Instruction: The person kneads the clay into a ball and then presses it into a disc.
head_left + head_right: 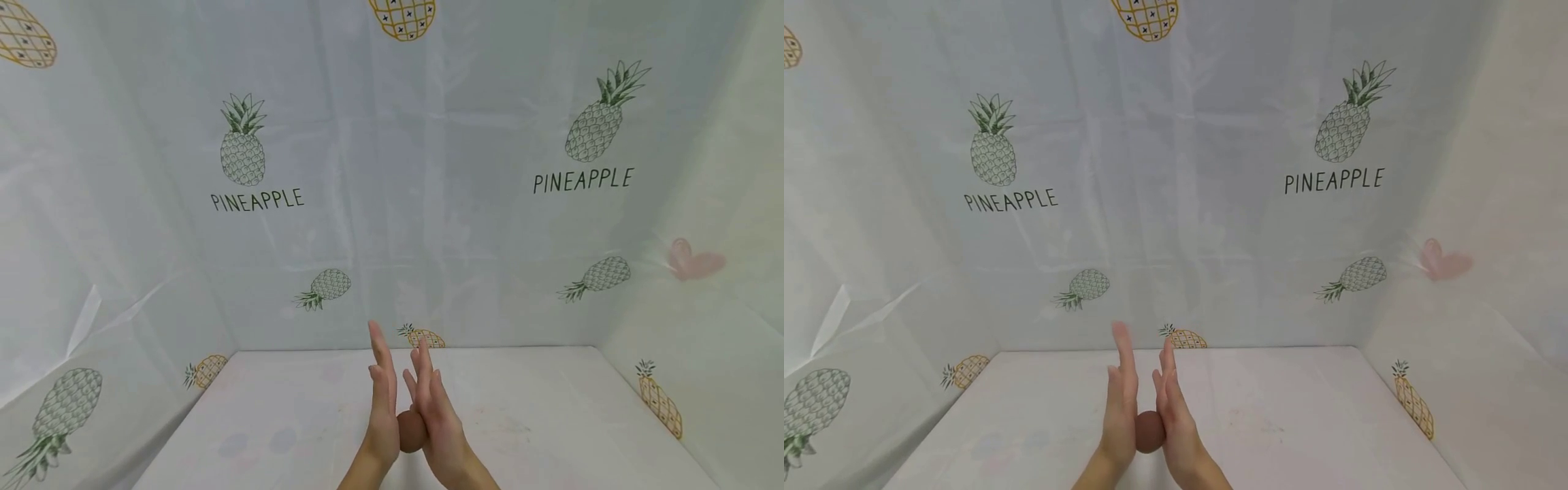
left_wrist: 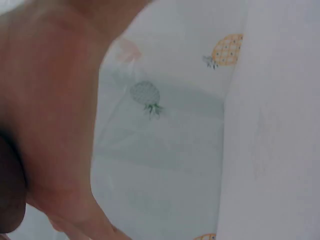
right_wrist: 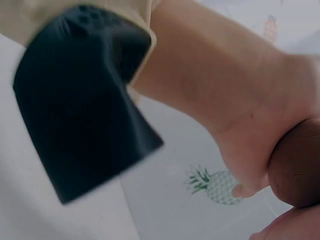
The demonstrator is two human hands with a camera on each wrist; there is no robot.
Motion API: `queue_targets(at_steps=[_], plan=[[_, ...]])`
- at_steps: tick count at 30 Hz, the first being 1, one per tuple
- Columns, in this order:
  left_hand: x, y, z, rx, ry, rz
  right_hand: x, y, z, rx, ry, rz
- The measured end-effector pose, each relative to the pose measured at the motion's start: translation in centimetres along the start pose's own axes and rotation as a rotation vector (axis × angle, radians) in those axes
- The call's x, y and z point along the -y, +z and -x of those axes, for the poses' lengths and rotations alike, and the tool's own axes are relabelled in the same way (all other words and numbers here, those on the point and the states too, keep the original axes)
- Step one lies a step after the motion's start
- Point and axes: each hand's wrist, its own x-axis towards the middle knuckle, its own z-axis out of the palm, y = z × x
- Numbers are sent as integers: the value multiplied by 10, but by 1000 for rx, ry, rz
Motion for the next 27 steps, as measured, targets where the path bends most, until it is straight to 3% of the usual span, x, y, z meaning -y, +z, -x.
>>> queue_targets(at_steps=[8, 12, 15, 22, 27], plan=[[13, -12, -9, -151, 79, -127, 5, 8, 1, 9, -16, -5], [15, -13, -11, -212, 81, -171, 7, 10, 1, 10, -32, 2], [16, -10, -10, -174, 71, -154, 7, 10, 1, -27, -51, 12], [20, 11, -2, 23, 52, -99, 14, 0, 4, -162, -97, 16], [17, 24, 5, 101, 49, -56, 19, -8, 4, -247, -118, 34]])
